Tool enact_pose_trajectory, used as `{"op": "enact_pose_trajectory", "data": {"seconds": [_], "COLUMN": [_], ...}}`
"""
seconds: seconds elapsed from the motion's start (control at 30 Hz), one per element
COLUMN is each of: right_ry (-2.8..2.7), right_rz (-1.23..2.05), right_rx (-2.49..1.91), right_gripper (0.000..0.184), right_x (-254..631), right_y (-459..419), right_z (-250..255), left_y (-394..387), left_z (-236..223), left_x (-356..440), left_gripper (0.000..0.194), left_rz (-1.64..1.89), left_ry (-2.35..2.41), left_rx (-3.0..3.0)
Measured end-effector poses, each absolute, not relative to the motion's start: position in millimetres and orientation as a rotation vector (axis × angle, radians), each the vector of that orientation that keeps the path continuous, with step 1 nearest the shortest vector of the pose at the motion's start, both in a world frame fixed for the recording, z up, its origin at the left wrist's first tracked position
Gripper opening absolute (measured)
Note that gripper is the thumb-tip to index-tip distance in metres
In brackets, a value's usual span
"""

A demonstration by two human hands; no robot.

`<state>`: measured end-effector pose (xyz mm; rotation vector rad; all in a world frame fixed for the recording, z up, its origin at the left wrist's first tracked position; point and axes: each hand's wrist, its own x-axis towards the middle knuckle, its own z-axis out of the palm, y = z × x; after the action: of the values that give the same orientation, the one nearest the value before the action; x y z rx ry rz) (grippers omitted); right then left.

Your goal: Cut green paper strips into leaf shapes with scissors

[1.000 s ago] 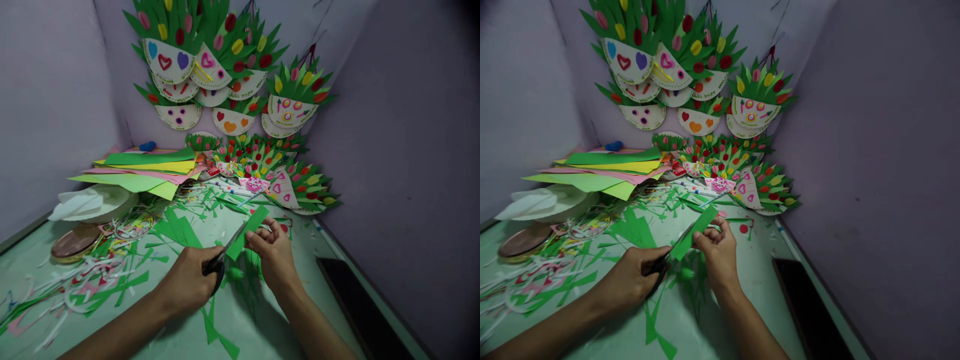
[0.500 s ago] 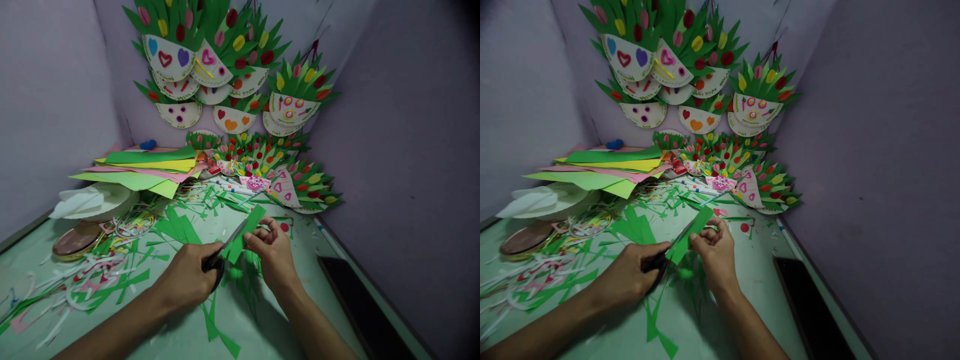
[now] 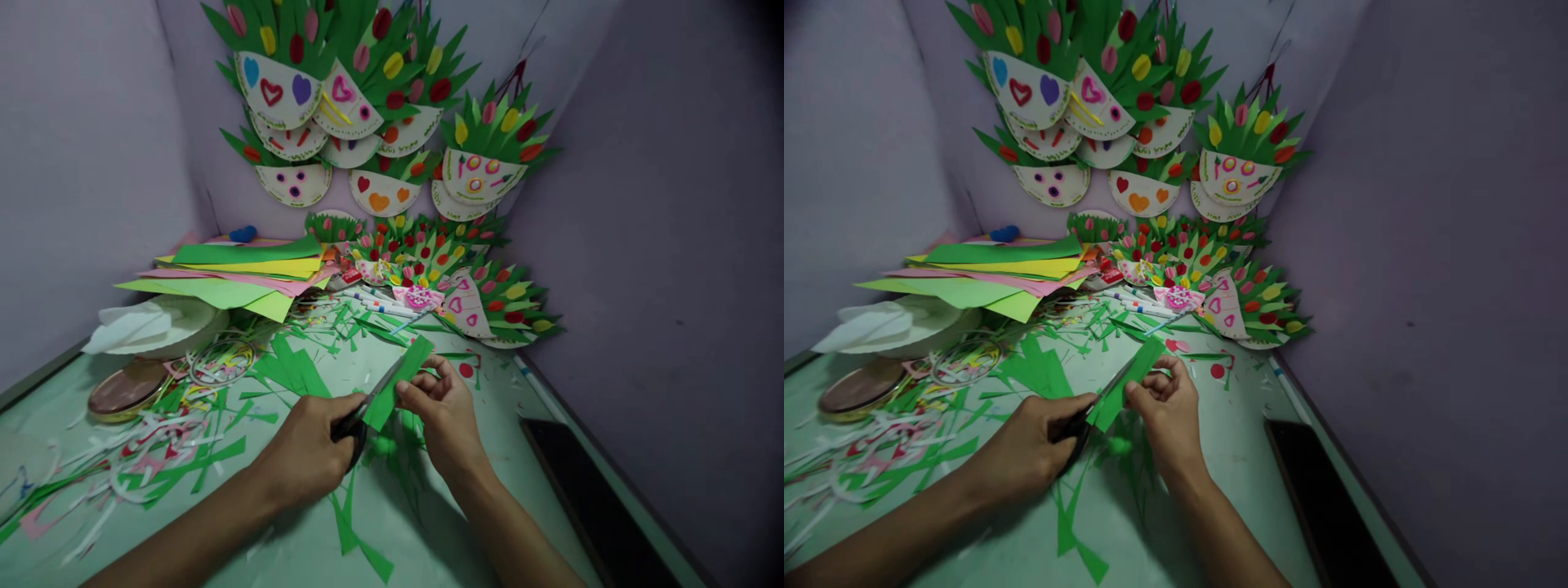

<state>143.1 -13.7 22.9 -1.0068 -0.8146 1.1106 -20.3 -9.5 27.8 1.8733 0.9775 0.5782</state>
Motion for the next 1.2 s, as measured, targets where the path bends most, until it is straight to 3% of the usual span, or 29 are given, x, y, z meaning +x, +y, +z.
{"op": "enact_pose_trajectory", "data": {"seconds": [0.73, 1.2], "right_ry": [-0.776, -0.757], "right_rz": [1.092, 1.1], "right_rx": [-0.973, -0.984], "right_gripper": [0.043, 0.041], "right_x": [143.4, 143.8], "right_y": [-15.7, -15.1], "right_z": [25.4, 27.3], "left_y": [-12.9, -13.6], "left_z": [30.3, 34.6], "left_x": [-20.5, -19.7], "left_gripper": [0.024, 0.017], "left_rz": [0.631, 0.615], "left_ry": [1.06, 1.019], "left_rx": [1.911, 1.832]}}
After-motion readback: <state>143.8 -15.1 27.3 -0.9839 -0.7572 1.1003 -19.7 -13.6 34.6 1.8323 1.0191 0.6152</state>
